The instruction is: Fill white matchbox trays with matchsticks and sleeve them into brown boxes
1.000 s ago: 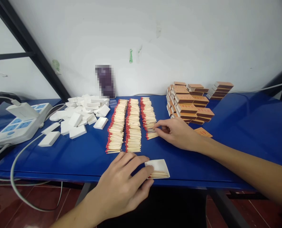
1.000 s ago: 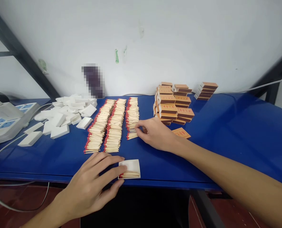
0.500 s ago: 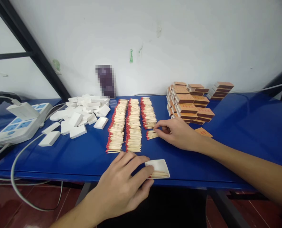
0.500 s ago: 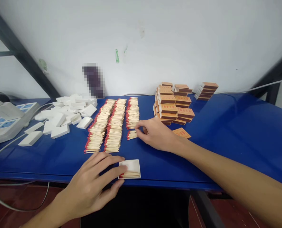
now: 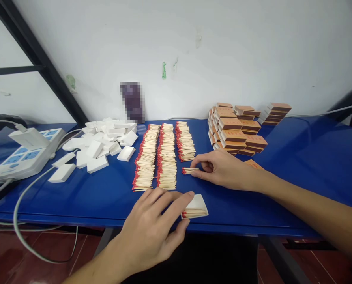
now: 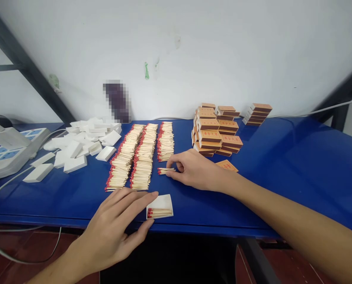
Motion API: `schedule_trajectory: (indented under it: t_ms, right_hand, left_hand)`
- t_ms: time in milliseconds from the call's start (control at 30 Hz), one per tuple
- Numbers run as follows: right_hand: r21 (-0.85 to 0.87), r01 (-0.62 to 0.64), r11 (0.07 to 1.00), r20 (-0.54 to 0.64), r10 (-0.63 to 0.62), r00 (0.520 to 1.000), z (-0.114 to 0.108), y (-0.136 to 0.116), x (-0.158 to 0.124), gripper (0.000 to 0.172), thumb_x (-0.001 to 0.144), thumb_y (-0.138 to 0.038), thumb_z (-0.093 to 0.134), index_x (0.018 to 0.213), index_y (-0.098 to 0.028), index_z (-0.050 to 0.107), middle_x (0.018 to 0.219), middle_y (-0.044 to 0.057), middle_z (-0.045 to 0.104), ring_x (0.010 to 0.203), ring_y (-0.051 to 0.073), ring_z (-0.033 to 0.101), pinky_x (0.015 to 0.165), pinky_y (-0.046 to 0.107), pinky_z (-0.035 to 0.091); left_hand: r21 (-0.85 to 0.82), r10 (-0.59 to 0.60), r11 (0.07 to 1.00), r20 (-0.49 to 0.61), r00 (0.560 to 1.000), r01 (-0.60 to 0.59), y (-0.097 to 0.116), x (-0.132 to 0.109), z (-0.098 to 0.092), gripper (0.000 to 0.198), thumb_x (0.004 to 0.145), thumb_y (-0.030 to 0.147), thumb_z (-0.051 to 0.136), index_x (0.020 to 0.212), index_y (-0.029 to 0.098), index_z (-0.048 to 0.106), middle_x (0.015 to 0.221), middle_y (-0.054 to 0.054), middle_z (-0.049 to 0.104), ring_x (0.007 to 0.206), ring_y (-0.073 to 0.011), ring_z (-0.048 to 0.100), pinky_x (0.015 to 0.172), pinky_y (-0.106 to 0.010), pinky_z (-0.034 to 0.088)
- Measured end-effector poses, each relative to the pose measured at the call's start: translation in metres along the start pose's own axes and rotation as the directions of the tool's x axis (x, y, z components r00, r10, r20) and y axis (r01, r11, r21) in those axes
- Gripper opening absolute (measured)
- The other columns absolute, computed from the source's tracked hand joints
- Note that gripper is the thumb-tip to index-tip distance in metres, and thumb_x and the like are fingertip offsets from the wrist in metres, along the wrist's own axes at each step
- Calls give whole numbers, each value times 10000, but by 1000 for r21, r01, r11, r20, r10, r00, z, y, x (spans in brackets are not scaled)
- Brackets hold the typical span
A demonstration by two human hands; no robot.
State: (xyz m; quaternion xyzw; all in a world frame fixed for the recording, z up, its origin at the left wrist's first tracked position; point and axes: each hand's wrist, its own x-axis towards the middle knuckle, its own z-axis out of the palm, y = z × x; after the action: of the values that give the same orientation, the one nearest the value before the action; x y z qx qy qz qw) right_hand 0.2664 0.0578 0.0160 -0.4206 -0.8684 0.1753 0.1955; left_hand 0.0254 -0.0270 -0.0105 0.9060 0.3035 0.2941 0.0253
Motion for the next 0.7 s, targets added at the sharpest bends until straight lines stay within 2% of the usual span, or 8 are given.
schedule_trajectory:
  t_ms: [267, 433, 700]
  right_hand:
    - [-38, -41, 998, 34, 42, 999, 4, -6, -6, 271, 969, -384, 546, 864, -202, 717, 556, -51, 495, 514, 109, 426, 573, 268, 305]
    - [8, -72, 997, 81, 71, 994, 2, -8, -7, 299, 982, -431, 518, 874, -208, 687, 576, -53, 497, 519, 110, 427, 555, 260, 303]
    - [57, -14, 998, 84, 9, 996, -3, -11, -6, 314, 966, -441, 538, 860, -190, 694, 527, -72, 424, 482, 96, 388, 519, 247, 287]
  left_hand:
    - [-39, -111, 993, -93, 990, 108, -2, -1, 2, 384, 924, 160, 631, 1299, 194, 557, 1114, -51, 694, 969, -223, 605, 860, -369, 496]
    - [-97, -175, 981, -88, 981, 166, -2, 0, -1, 387, 916, 167, 645, 1288, 225, 556, 1120, -32, 700, 987, -213, 621, 884, -357, 497]
    - [-139, -245, 962, -60, 968, 235, -3, 0, -4, 412, 903, 187, 654, 1298, 254, 555, 1096, -26, 704, 964, -215, 628, 859, -356, 516]
